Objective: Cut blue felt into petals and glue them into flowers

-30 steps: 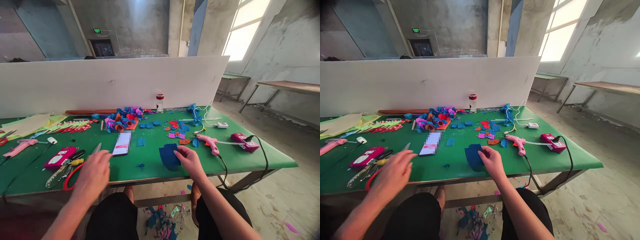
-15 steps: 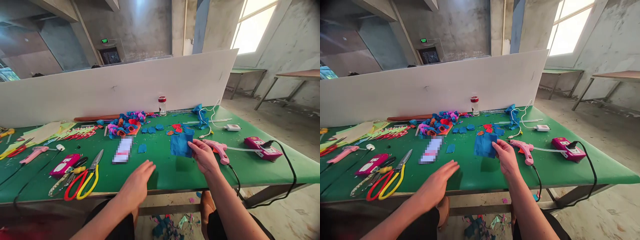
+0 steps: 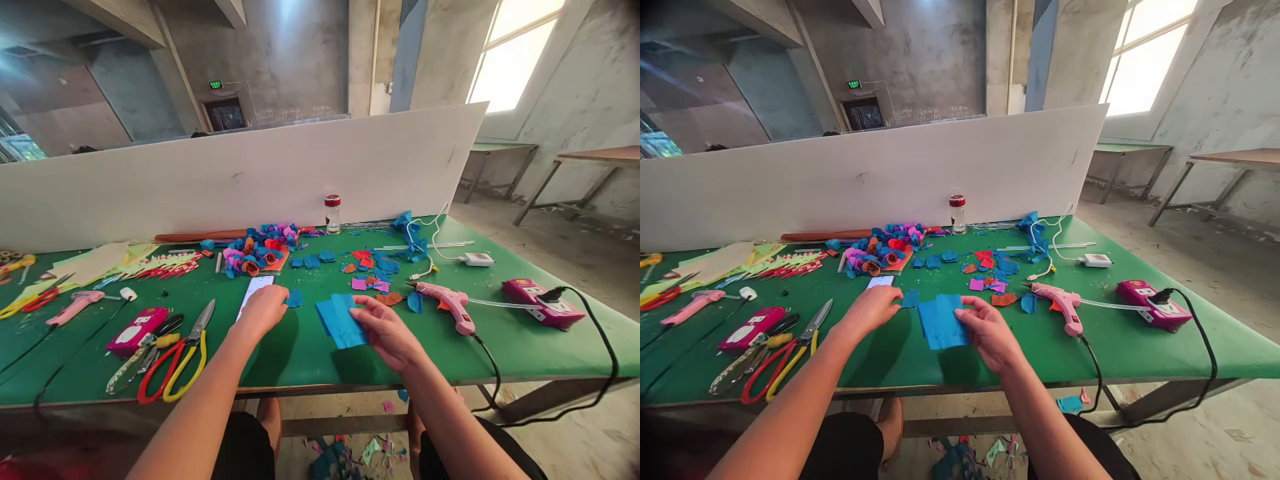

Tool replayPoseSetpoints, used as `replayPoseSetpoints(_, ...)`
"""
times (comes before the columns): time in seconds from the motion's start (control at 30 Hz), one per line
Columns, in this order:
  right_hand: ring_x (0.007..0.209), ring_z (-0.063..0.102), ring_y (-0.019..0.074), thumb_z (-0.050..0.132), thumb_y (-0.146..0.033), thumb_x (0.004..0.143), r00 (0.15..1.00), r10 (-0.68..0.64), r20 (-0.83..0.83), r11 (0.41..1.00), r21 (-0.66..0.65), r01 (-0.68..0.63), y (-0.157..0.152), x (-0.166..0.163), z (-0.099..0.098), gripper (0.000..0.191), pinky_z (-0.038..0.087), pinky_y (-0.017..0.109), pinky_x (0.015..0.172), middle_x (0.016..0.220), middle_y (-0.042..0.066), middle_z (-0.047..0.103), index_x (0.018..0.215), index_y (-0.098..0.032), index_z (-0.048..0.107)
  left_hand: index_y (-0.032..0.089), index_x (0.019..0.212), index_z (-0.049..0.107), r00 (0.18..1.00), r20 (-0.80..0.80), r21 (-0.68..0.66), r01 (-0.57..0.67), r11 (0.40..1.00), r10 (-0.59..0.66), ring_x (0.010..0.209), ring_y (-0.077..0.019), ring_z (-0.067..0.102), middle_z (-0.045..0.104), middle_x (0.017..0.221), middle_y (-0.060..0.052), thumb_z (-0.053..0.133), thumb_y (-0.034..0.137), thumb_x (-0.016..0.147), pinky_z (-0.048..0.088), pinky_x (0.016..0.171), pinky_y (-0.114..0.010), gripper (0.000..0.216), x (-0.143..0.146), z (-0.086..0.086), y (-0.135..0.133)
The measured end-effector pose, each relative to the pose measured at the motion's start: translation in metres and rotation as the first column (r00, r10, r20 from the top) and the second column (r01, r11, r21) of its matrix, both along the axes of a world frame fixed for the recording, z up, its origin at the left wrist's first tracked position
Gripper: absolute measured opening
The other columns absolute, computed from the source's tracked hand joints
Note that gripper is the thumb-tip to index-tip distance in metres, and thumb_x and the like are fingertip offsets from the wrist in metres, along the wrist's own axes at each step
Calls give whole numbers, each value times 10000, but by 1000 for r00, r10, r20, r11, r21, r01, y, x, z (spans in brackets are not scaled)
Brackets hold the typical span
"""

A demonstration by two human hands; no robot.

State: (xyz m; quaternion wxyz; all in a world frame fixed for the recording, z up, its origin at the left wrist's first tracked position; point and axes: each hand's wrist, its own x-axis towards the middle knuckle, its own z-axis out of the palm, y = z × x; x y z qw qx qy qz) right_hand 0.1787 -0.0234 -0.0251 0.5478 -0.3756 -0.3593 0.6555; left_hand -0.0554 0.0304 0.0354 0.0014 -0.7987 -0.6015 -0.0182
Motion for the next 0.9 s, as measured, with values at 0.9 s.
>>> replayPoseSetpoints(0.9,525,380,87,573,-158,710,799,-28,601,912,343,-226,-12,-3,-6,110,261,219,498,565,-77,457,811,-190,605,220,1207,535,587,801,-79,300,951,-119,921,-160,603,628,1083,-56,506,280,868,501,785,-276,346,55,-29,-54)
